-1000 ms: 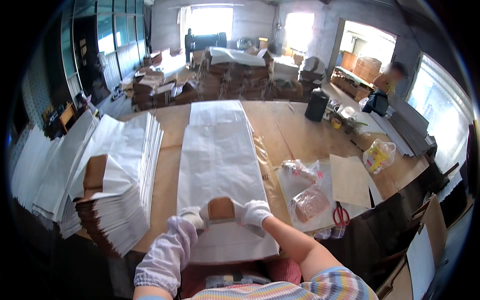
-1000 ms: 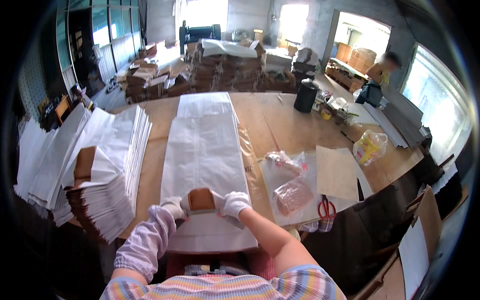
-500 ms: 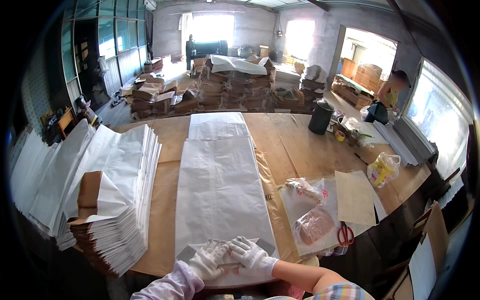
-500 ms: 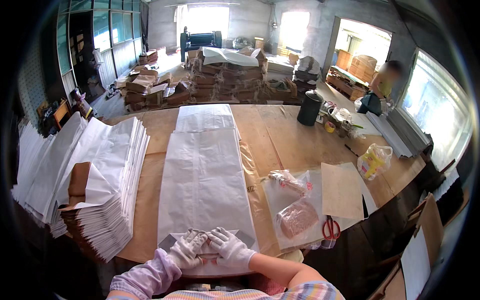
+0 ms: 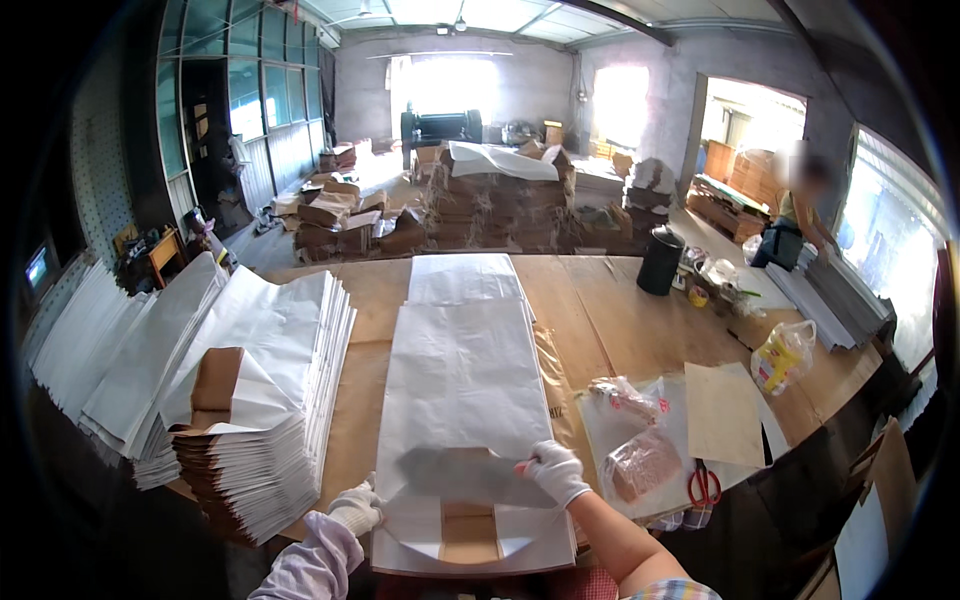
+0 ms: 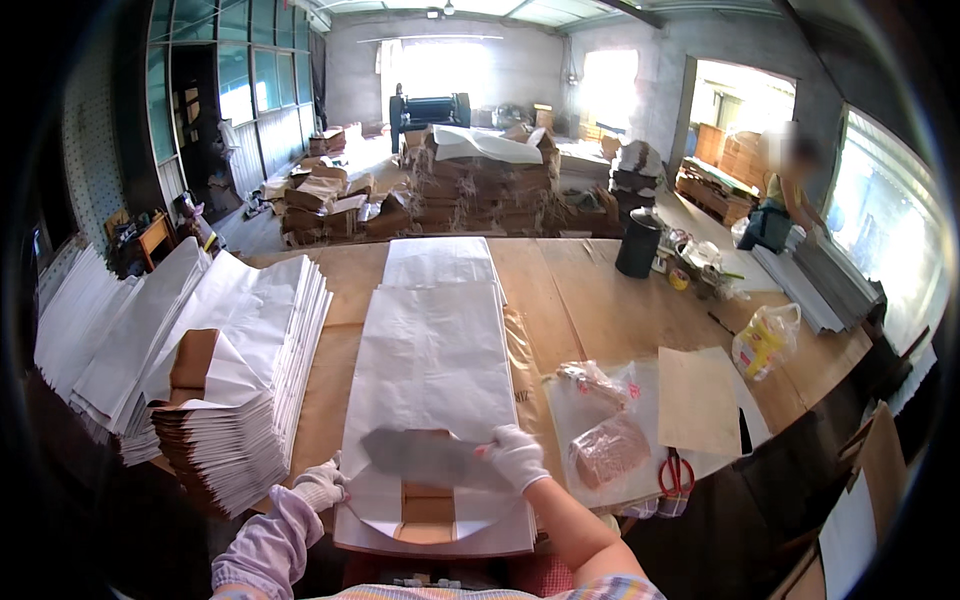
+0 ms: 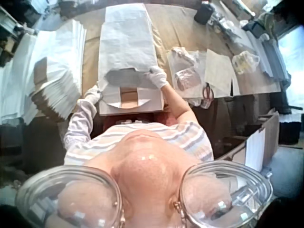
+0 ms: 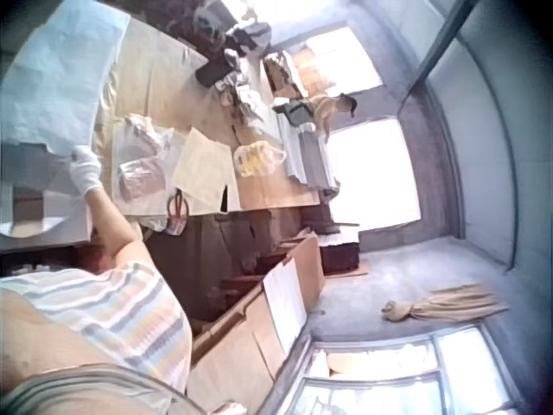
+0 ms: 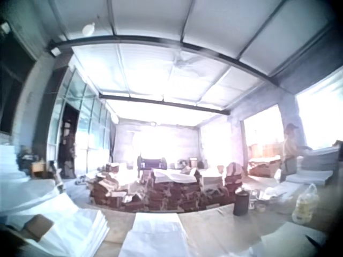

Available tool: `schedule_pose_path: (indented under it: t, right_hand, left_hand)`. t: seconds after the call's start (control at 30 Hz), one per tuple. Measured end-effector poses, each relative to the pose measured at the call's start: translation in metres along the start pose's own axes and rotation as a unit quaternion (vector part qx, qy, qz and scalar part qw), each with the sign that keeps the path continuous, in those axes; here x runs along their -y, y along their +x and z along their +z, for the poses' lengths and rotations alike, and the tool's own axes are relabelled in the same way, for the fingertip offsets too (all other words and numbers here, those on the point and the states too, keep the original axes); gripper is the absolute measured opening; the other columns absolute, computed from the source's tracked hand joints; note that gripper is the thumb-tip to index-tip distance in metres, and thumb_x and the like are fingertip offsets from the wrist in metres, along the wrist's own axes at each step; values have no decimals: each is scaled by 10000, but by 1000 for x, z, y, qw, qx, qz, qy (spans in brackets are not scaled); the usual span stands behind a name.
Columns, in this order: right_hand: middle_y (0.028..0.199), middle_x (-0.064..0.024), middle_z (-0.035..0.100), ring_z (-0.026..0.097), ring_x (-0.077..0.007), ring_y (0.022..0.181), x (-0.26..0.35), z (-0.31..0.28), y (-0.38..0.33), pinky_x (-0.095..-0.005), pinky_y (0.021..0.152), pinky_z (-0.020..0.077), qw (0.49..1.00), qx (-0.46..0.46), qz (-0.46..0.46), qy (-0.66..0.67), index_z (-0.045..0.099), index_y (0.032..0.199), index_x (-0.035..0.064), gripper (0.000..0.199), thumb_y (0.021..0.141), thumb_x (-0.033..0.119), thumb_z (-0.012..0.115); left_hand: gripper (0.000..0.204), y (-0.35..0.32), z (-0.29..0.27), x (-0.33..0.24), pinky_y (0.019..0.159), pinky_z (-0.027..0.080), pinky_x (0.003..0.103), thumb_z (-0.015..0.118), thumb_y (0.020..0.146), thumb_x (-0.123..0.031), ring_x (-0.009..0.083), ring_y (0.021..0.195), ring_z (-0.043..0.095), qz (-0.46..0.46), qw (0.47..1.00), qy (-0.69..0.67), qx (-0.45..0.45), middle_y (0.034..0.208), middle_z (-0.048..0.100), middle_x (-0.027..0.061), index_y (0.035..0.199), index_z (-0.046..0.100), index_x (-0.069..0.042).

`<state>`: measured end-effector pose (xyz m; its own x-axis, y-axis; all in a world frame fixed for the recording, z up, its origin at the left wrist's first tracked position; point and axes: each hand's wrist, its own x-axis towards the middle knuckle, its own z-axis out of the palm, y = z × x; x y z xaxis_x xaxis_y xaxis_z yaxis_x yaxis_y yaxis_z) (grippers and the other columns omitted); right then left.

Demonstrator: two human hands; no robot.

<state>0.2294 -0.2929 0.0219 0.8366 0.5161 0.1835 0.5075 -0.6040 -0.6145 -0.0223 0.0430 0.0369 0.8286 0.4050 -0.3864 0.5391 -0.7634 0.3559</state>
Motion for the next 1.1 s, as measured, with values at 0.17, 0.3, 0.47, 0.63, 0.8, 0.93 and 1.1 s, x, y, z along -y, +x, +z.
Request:
schedule_pose_path:
  t: [0.17, 0.3, 0.47, 0.63, 0.8, 0.93, 1.1]
  right_hand:
    - [933, -133, 703, 692, -373, 891, -28, -17, 0, -471, 785, 551, 967, -196, -74, -143, 696, 909, 114, 139, 818, 214, 730]
    - [1246, -193, 668, 637, -361, 1234, 37, -28, -75, -462, 1061, 495, 969, 202, 47, -138, 664, 1267, 155, 413, 930, 393, 651]
    - [850, -138, 699, 723, -334, 812, 25, 12, -78, -464, 726, 554, 992, 50, -9, -114, 692, 895, 102, 130, 845, 213, 740]
    - [818, -45, 667, 627, -125, 773, 130, 40, 0, -331, 700, 529, 949, 96, 20, 301, 706, 1089, 19, 173, 946, 45, 613]
    - [943, -58, 699, 640, -109, 809, 315, 89, 114, -279, 720, 544, 940, 133, -82, 303, 526, 1508, 65, 519, 991, 77, 580]
    - [1081, -110, 718, 703, -264, 899, 408, 150, 109, -365, 828, 570, 967, 204, -148, 30, 616, 1394, 225, 415, 980, 186, 598]
    - [1417, -39, 628, 645, -316, 1222, 354, 159, 79, -393, 981, 551, 907, 224, -337, 117, 681, 1207, 99, 322, 949, 287, 647]
  left_hand:
    - [211, -11, 14, -4, 1066, 485, 377, 738, 844, -148, 299, 1292, 600, 2, 995, -55, -87, 1505, 543, 135, 1041, 811, -133]
    - [180, -20, -3, 7, 915, 538, 374, 693, 919, -144, 246, 1040, 694, -58, 978, -153, -132, 1135, 743, 122, 1068, 780, -93]
    - [99, -36, -78, -42, 749, 544, 427, 634, 953, -118, 262, 802, 676, 279, 833, 5, -478, 868, 699, 101, 901, 718, -111]
    - [124, -39, -237, -14, 769, 539, 422, 562, 924, -106, 301, 802, 677, 225, 862, 99, -443, 852, 680, 103, 952, 679, -135]
    - [179, -43, -359, 149, 739, 535, 370, 558, 923, 17, 207, 795, 653, 48, 833, -86, -545, 869, 703, 70, 939, 697, -95]
    - [174, -11, -320, 403, 699, 515, 353, 561, 944, 11, 168, 766, 618, -122, 832, -103, -532, 844, 705, 61, 946, 697, -97]
    - [178, -37, -227, 444, 620, 523, 371, 693, 956, -249, 206, 713, 643, -199, 836, -100, -501, 826, 679, 78, 1019, 658, -86]
